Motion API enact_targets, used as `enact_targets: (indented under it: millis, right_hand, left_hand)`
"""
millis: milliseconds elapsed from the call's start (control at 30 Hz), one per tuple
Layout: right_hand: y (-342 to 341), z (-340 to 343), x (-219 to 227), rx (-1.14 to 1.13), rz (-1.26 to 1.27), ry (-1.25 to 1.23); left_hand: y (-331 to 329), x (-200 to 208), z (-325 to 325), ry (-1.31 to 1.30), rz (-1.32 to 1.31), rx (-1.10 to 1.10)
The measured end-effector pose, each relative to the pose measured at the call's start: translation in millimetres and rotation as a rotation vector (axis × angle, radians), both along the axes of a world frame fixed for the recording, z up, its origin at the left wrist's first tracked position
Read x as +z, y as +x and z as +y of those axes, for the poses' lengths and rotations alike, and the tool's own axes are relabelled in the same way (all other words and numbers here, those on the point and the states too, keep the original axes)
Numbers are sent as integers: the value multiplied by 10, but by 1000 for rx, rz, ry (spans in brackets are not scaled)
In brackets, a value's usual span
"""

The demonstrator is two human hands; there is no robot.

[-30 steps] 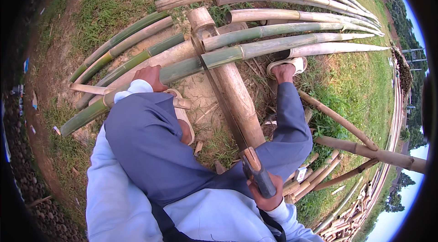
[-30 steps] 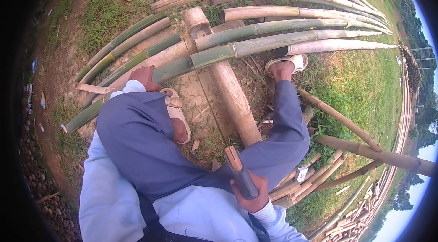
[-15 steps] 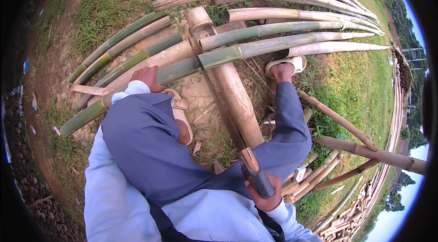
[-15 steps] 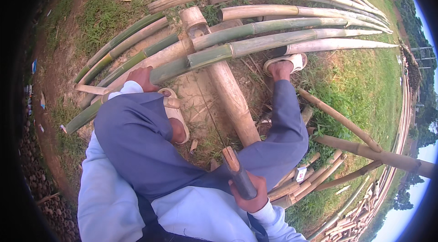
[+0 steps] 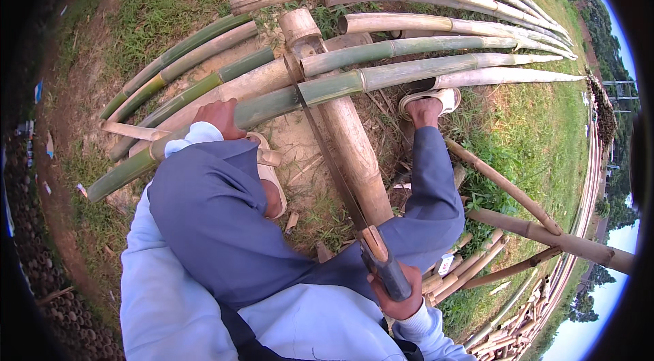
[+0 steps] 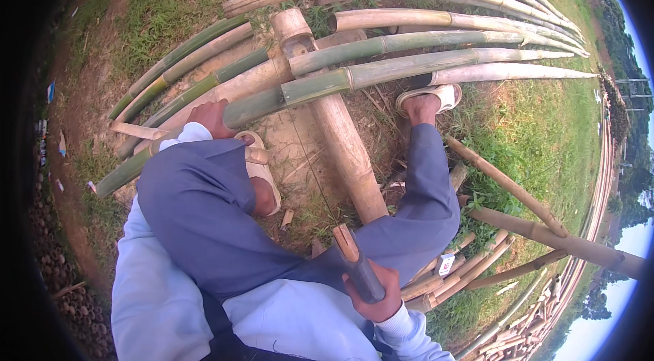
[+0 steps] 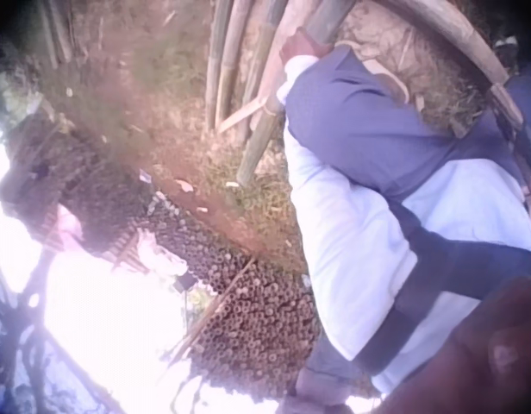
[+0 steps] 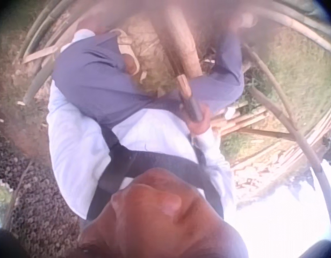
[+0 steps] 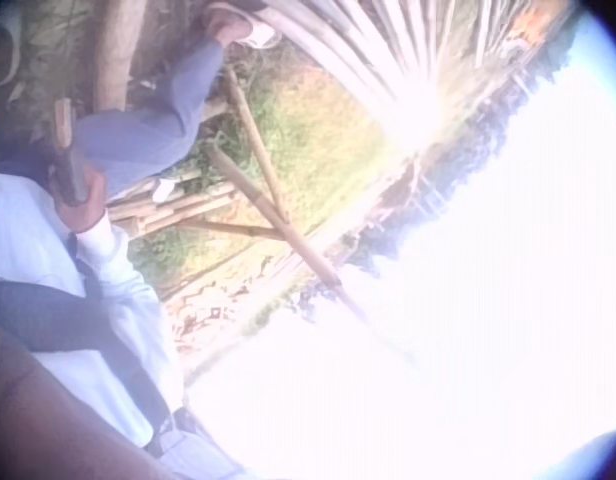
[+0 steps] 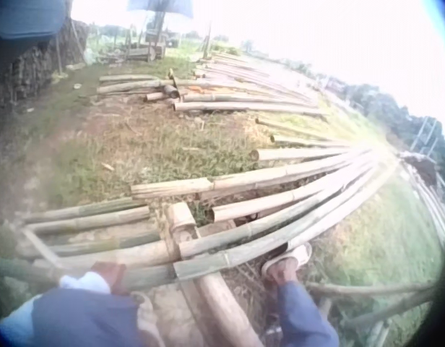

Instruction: The person uses a machete to cut bamboo poles into shorter sections. They repeatedly position each pole on a wooden support, strike it with the machete, and move the cut pieces aside.

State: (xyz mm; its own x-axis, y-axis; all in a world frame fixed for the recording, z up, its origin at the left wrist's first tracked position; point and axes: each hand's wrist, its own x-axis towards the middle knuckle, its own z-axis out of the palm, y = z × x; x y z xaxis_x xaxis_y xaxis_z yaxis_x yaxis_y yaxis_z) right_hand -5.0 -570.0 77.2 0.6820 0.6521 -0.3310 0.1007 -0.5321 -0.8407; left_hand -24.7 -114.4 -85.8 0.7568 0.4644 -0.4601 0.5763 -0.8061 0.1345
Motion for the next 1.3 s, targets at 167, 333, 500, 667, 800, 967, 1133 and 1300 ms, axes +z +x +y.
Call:
enact_targets:
  millis: [167, 333, 500, 667, 800, 967, 1133, 1300]
  right_hand:
    - [599, 1176, -724, -36, -11, 90]
    - [310, 822, -568, -70, -1, 126]
    - [-43, 96, 10, -54, 46, 7]
    - [633, 1131, -657, -24, -17, 46]
    - [531, 1161, -723, -44, -7, 124]
    - [-69, -2, -7, -70, 90, -47]
    - [363, 763, -686, 4, -32, 88]
    - [591, 1267, -926, -64, 15, 178]
  left_hand:
    - [97, -51, 63, -41, -25, -37]
    - [74, -20, 116, -44, 6, -42]
    - [-31, -88, 51, -34, -28, -11]
    - [141, -16, 36, -71, -18, -20]
    - [-24, -95, 17, -46, -36, -41]
    - [31, -45, 33, -46, 24, -17]
    - [-35, -127, 68, -59, 28, -2]
    - [110, -60, 95, -111, 7, -60]
